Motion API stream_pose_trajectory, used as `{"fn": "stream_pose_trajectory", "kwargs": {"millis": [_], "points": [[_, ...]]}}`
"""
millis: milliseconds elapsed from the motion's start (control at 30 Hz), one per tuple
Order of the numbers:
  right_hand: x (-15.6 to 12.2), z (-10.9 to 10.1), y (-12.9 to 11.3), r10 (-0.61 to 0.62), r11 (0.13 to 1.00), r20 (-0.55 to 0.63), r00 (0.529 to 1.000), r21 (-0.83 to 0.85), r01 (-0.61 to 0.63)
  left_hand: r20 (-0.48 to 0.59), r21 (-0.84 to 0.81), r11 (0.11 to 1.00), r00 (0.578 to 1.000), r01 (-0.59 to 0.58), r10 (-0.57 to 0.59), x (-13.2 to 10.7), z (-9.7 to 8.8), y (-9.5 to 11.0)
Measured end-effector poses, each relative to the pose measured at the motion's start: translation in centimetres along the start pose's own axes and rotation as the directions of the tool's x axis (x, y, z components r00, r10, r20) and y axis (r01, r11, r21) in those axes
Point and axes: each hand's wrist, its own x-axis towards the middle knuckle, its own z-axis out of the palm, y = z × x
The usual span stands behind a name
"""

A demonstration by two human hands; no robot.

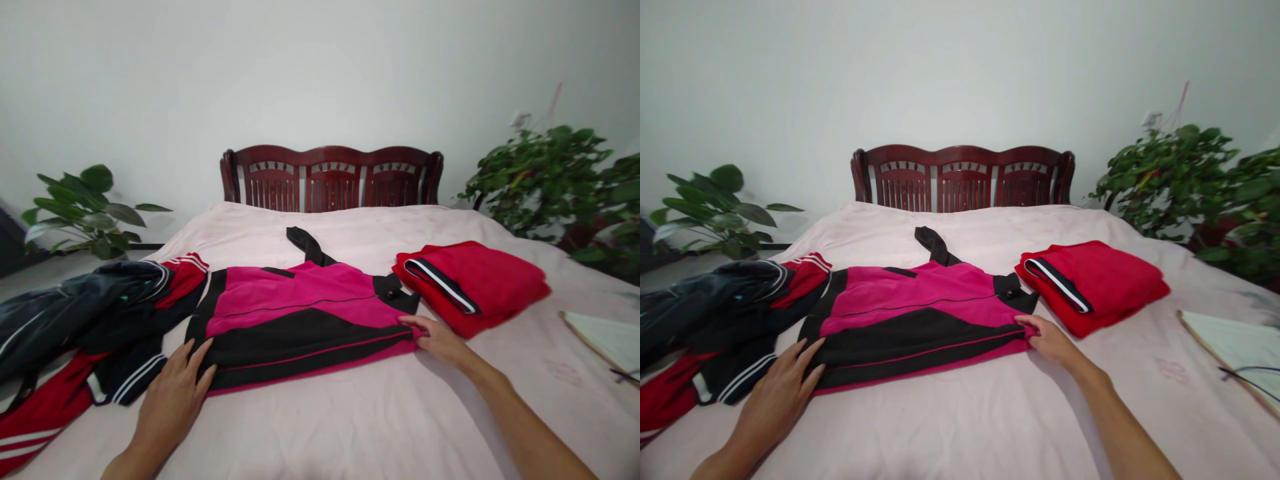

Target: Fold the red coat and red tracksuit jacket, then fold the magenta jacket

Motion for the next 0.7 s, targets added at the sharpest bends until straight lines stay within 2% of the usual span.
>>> {"fn": "stream_pose_trajectory", "kwargs": {"millis": [67,167,233,300,367,467,600,700], "points": [[-0.2,-0.4,-0.8,0.004,0.999,-0.105,0.994,-0.054,-0.009,0.008,0.013,1.000,1.000,0.000,0.000,0.0,0.1,0.0],[-0.9,0.7,-2.8,-0.095,0.975,-0.290,0.952,-0.221,0.030,0.006,0.026,1.000,1.000,0.013,-0.013,0.1,0.1,0.1],[-1.5,2.4,-4.0,-0.183,0.951,-0.277,0.943,-0.293,0.098,0.000,0.020,1.000,1.000,0.018,-0.018,0.1,0.1,0.2],[-1.9,4.3,-4.5,-0.261,0.917,-0.199,0.945,-0.356,0.178,-0.007,-0.007,1.000,1.000,0.020,-0.020,0.0,0.1,0.1],[-1.9,5.8,-4.3,-0.317,0.876,-0.152,0.936,-0.425,0.228,-0.016,-0.066,0.998,1.000,0.001,-0.003,-0.1,0.3,-0.3],[-1.3,6.5,-3.4,-0.334,0.855,-0.179,0.925,-0.470,0.218,-0.014,-0.212,0.977,1.000,-0.012,0.009,0.0,0.9,-1.6],[-0.3,6.0,-3.0,-0.258,0.871,-0.212,0.943,-0.473,0.132,0.031,-0.440,0.879,0.981,0.184,-0.190,0.7,1.4,-3.9],[-0.2,5.9,-3.9,-0.252,0.834,-0.192,0.948,-0.541,0.112,0.086,-0.467,0.823,0.943,0.322,-0.321,1.3,1.1,-4.9]]}}
